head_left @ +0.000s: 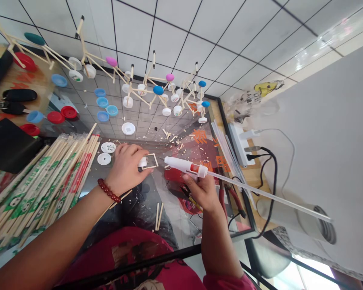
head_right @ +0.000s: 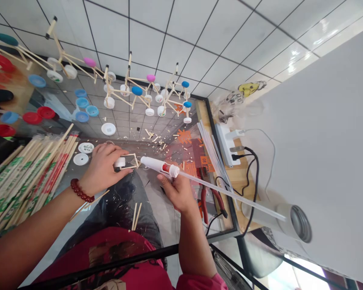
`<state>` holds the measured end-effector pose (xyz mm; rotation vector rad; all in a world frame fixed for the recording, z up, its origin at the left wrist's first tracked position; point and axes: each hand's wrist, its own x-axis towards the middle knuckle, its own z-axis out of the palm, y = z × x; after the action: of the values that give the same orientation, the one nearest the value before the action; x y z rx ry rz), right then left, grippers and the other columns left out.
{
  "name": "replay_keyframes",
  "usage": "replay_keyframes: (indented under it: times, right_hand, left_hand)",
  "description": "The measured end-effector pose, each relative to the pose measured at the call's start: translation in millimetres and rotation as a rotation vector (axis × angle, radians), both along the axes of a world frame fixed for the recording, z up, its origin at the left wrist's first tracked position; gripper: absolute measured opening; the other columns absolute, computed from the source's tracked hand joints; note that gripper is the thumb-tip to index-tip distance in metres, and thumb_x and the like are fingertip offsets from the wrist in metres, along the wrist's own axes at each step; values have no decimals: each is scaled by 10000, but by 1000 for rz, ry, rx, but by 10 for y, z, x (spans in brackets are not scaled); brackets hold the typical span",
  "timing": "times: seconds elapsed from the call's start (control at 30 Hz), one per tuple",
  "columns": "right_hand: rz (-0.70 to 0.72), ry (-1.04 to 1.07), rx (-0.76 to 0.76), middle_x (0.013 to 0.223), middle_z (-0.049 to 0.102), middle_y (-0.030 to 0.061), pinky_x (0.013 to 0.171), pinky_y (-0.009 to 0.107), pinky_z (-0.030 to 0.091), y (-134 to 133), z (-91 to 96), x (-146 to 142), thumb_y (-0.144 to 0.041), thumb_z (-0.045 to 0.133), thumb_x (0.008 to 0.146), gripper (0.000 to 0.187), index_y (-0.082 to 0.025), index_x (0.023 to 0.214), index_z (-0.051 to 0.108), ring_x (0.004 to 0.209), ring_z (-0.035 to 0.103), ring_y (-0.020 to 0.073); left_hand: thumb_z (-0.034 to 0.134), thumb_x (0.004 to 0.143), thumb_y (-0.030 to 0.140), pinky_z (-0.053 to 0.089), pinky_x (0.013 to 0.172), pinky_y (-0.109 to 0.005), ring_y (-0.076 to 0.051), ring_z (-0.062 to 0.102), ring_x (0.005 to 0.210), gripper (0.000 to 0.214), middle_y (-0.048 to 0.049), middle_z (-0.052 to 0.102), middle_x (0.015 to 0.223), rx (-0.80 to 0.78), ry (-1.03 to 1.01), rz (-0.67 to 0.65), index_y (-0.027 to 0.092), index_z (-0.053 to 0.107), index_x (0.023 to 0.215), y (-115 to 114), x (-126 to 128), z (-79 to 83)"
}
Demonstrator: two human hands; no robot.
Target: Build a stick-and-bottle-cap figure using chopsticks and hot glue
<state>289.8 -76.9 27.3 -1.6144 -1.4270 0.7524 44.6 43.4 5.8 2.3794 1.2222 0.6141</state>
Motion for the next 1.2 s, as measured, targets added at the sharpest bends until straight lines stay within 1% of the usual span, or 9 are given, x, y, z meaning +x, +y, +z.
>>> replay_keyframes:
  times: [0.1, 0.23, 0.4, 0.57, 0.73, 0.83, 0.97, 1.1, 1.2]
  right_hand:
    - [-28, 103, 25, 836, 742, 23, 692, 323, 551, -45, -4, -7, -515, 717, 994, 301, -234, 1098, 749, 711, 647, 202]
    - [-85, 145, 45, 820, 736, 20, 658, 312, 545, -66, -23, -23, -546, 744, 970, 322, -241, 1074, 737, 676, 627, 193]
    - [-64, 92, 63, 947, 755, 48, 736, 330, 573, -24, -42, -30, -520, 747, 969, 311, -237, 1097, 762, 802, 684, 214]
    - [-79, 65, 91, 1008, 769, 65, 800, 363, 587, -3, -67, -50, -534, 734, 972, 331, -239, 1116, 772, 877, 710, 238]
    - [-125, 90, 105, 1006, 767, 50, 812, 351, 582, -17, -104, -55, -483, 745, 980, 320, -246, 1193, 763, 876, 705, 223]
    - [-136, 80, 89, 1000, 775, 51, 818, 356, 588, -19, -110, -37, -496, 744, 976, 344, -231, 1194, 768, 876, 706, 225]
    - [-112, 43, 59, 1120, 789, 76, 915, 398, 593, -15, -80, -15, -508, 730, 978, 363, -225, 1202, 765, 1000, 735, 260]
    - [-102, 10, 39, 1066, 791, 75, 879, 398, 601, -12, -29, -20, -509, 694, 999, 352, -230, 1203, 762, 958, 734, 265]
    - [-85, -12, 46, 1068, 791, 82, 884, 405, 596, -13, -23, -13, -490, 675, 1015, 342, -225, 1213, 759, 958, 735, 269]
  left_hand:
    - [881, 777, 339, 487, 1072, -594, -355, 681, 1067, 359, -99, 761, 1079, 4, -8, -1, 247, 785, 1111, 3, 4, -14]
    - [884, 772, 345, 483, 1087, -598, -357, 685, 1071, 393, -106, 761, 1085, 12, -10, 1, 217, 785, 1131, 2, 2, -21]
    - [877, 774, 352, 484, 1080, -593, -350, 684, 1066, 384, -99, 763, 1089, 27, -27, 2, 234, 782, 1126, 3, 0, -45]
    - [877, 770, 350, 488, 1068, -600, -350, 680, 1060, 395, -99, 758, 1087, 32, -37, 2, 237, 781, 1136, 2, 0, -64]
    - [877, 773, 345, 481, 1075, -607, -351, 675, 1058, 391, -101, 752, 1084, 20, -42, -1, 241, 779, 1137, 1, -4, -53]
    - [862, 786, 345, 468, 1097, -600, -352, 672, 1079, 386, -99, 751, 1098, 2, -26, -3, 240, 775, 1147, -1, -5, -34]
    - [851, 791, 353, 451, 1125, -587, -353, 665, 1104, 394, -95, 743, 1111, -22, -4, 10, 236, 770, 1159, -5, -1, -13]
    - [839, 802, 350, 441, 1134, -574, -348, 655, 1117, 362, -81, 735, 1128, -37, 5, 10, 284, 763, 1150, -6, 2, 1]
    - [835, 804, 354, 430, 1140, -576, -354, 646, 1124, 372, -92, 728, 1123, -43, 11, 10, 262, 768, 1158, -5, 2, 8]
